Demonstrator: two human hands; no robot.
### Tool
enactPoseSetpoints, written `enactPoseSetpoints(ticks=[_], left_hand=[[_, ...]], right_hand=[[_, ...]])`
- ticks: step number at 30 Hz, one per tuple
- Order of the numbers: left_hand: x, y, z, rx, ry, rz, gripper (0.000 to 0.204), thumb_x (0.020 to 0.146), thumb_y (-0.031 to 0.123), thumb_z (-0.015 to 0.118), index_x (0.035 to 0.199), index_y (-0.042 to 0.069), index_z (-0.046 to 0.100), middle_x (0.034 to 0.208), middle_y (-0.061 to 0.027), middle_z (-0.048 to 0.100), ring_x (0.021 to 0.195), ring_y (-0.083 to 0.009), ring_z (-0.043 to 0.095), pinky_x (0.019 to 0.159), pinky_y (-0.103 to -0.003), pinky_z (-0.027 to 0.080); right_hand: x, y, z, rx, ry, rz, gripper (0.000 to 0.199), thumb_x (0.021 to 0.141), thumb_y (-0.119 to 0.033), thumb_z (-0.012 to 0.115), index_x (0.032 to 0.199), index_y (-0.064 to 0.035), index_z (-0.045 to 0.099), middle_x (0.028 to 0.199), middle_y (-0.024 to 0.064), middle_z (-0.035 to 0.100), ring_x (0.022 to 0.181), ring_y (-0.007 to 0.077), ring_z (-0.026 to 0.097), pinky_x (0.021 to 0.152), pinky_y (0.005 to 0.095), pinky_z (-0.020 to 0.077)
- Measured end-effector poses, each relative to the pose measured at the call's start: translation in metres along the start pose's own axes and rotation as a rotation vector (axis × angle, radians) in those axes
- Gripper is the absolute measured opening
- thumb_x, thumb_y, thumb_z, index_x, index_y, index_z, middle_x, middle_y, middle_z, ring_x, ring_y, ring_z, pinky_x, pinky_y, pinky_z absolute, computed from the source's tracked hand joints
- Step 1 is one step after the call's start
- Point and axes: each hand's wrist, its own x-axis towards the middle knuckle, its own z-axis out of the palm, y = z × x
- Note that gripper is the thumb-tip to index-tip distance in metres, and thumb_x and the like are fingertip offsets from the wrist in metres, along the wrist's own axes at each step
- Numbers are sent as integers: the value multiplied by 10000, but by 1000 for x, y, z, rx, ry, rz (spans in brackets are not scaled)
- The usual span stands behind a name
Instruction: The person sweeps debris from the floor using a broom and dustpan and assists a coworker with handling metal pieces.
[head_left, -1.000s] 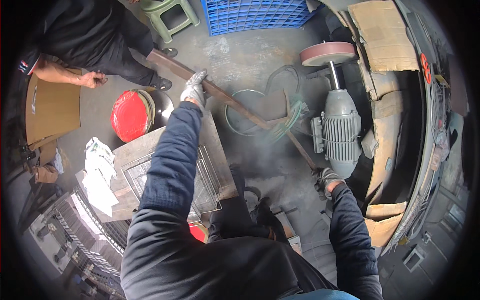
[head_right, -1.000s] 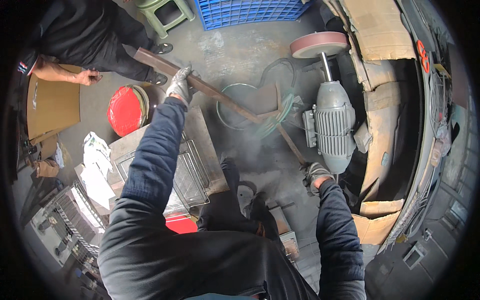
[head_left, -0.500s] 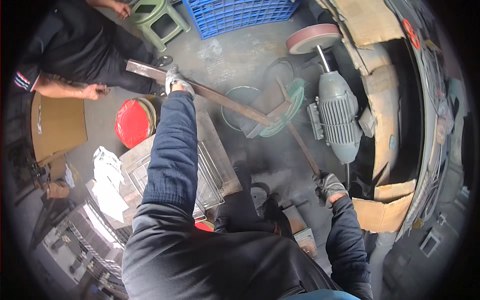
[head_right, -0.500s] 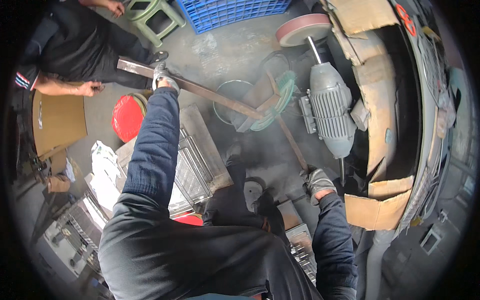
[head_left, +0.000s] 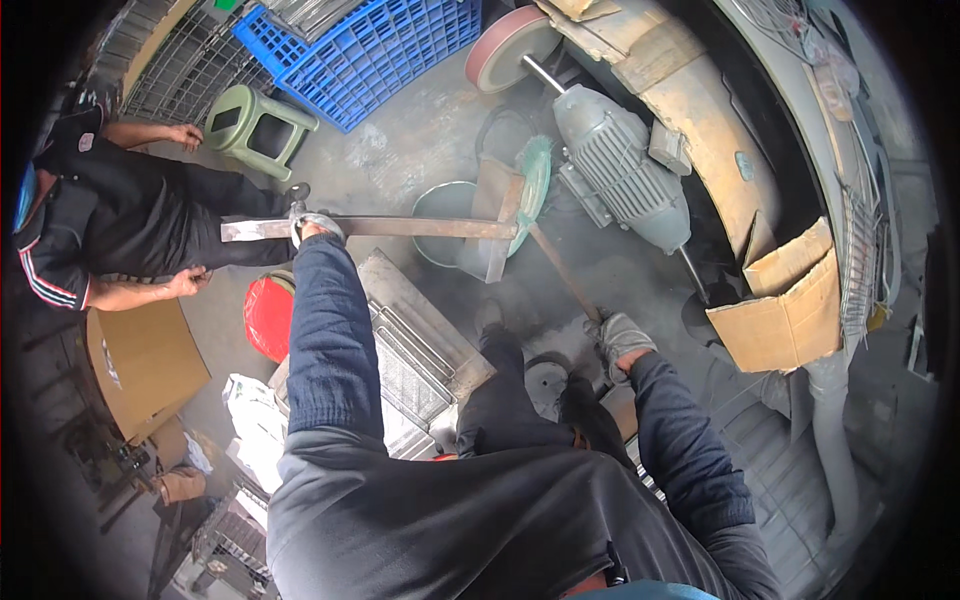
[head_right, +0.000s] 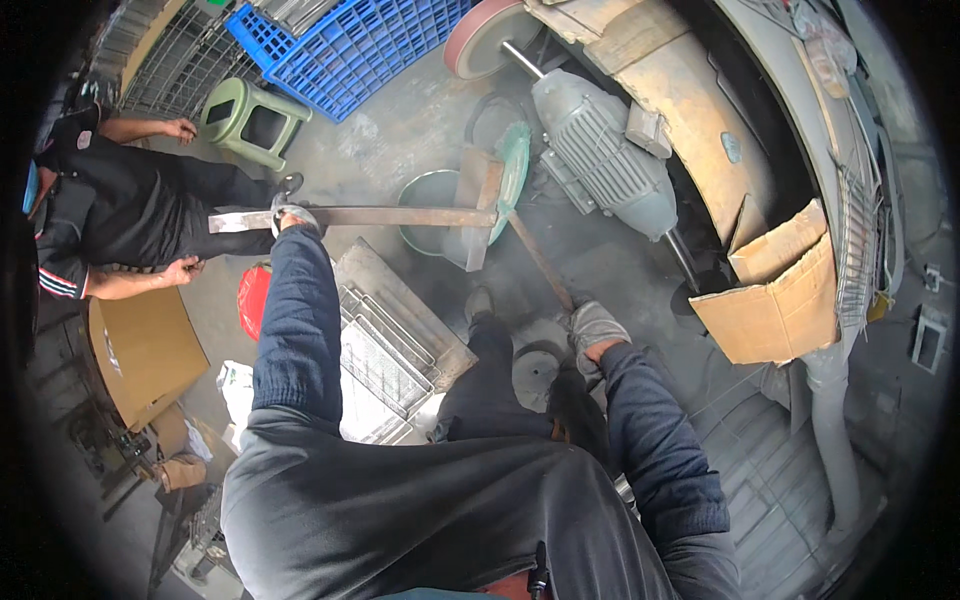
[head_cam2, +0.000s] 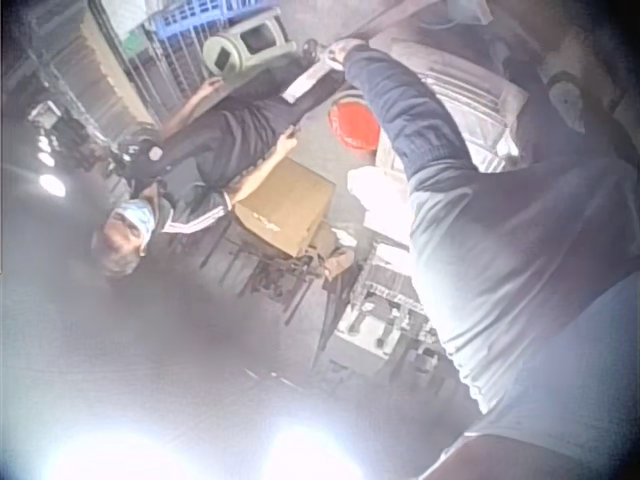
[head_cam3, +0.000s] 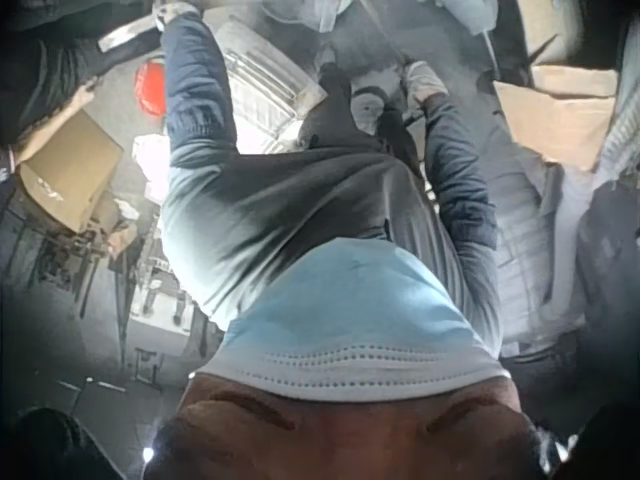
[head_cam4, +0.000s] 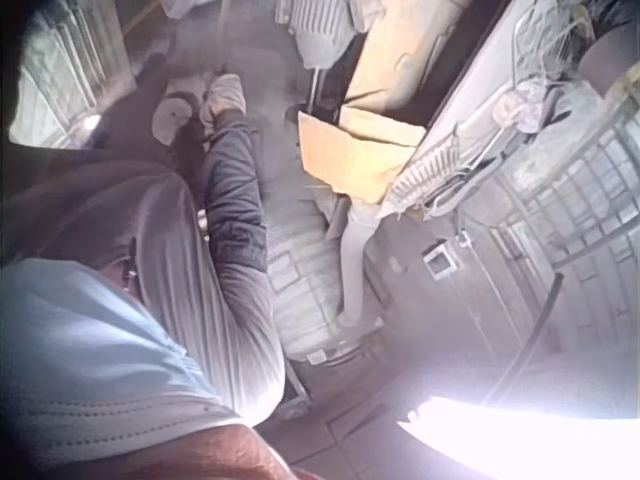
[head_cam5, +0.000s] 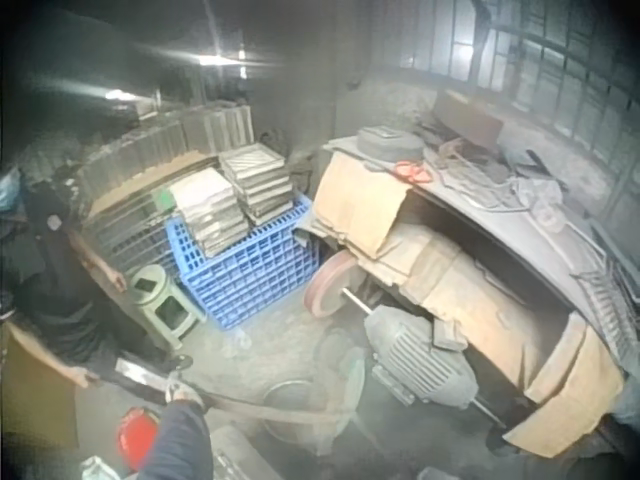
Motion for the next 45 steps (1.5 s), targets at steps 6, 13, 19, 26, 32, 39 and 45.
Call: enactPoseSetpoints(ticks=[6, 13, 19, 26, 32, 39, 45], left_hand=[[-98, -52, 100, 214, -8, -203, 288, 863, 429, 700, 837, 150, 631, 710, -20, 545, 647, -228, 512, 659, -454, 459], [-147, -81, 105, 272, -96, -135, 333, 901, 468, 636, 801, 152, 610, 706, -44, 597, 645, -245, 554, 648, -460, 475], [-303, -70, 159, 292, -203, -167, 344, 911, 446, 671, 803, 153, 527, 672, -43, 543, 610, -262, 519, 642, -465, 477], [-486, -145, 131, 621, -497, 187, 217, 965, 297, 650, 925, 85, 627, 689, -79, 612, 616, -249, 593, 624, -403, 494], [-558, -284, 28, 1565, -921, 715, 189, 905, 228, 684, 897, 40, 701, 823, -134, 724, 748, -240, 688, 735, -395, 546], [-566, -433, -112, 1884, -1385, 1187, 249, 950, 306, 608, 1029, 98, 719, 932, -115, 748, 912, -287, 701, 858, -383, 543], [-582, -400, -225, 1425, -1000, -103, 241, 883, 271, 724, 1011, 66, 719, 964, -139, 717, 932, -288, 701, 821, -370, 553]], right_hand=[[-27, 6, -4, 181, 73, 229, 426, 982, -323, 677, 1283, -29, 610, 794, 92, 633, 644, 220, 522, 624, 410, 468], [-64, 23, 8, 52, 82, 247, 415, 966, -322, 680, 1229, -1, 651, 829, 123, 664, 751, 247, 604, 726, 406, 493], [-157, 86, 7, 66, 63, 372, 412, 965, -316, 667, 1224, 5, 657, 854, 201, 703, 788, 347, 644, 761, 433, 514], [-200, 263, 48, -168, -97, 465, 461, 931, -406, 657, 1176, -22, 730, 1174, 275, 685, 1129, 430, 656, 940, 465, 519], [-180, 404, 83, 25, 16, 486, 421, 959, -365, 642, 1173, -10, 718, 1067, 206, 745, 988, 375, 716, 854, 444, 560], [-134, 398, 102, 775, 71, 708, 273, 1039, -289, 591, 892, -63, 632, 622, 78, 593, 443, 237, 545, 406, 420, 447], [-73, 290, 124, 662, -28, 680, 216, 1005, -283, 626, 1033, -70, 641, 599, 56, 558, 409, 214, 489, 368, 396, 370]])
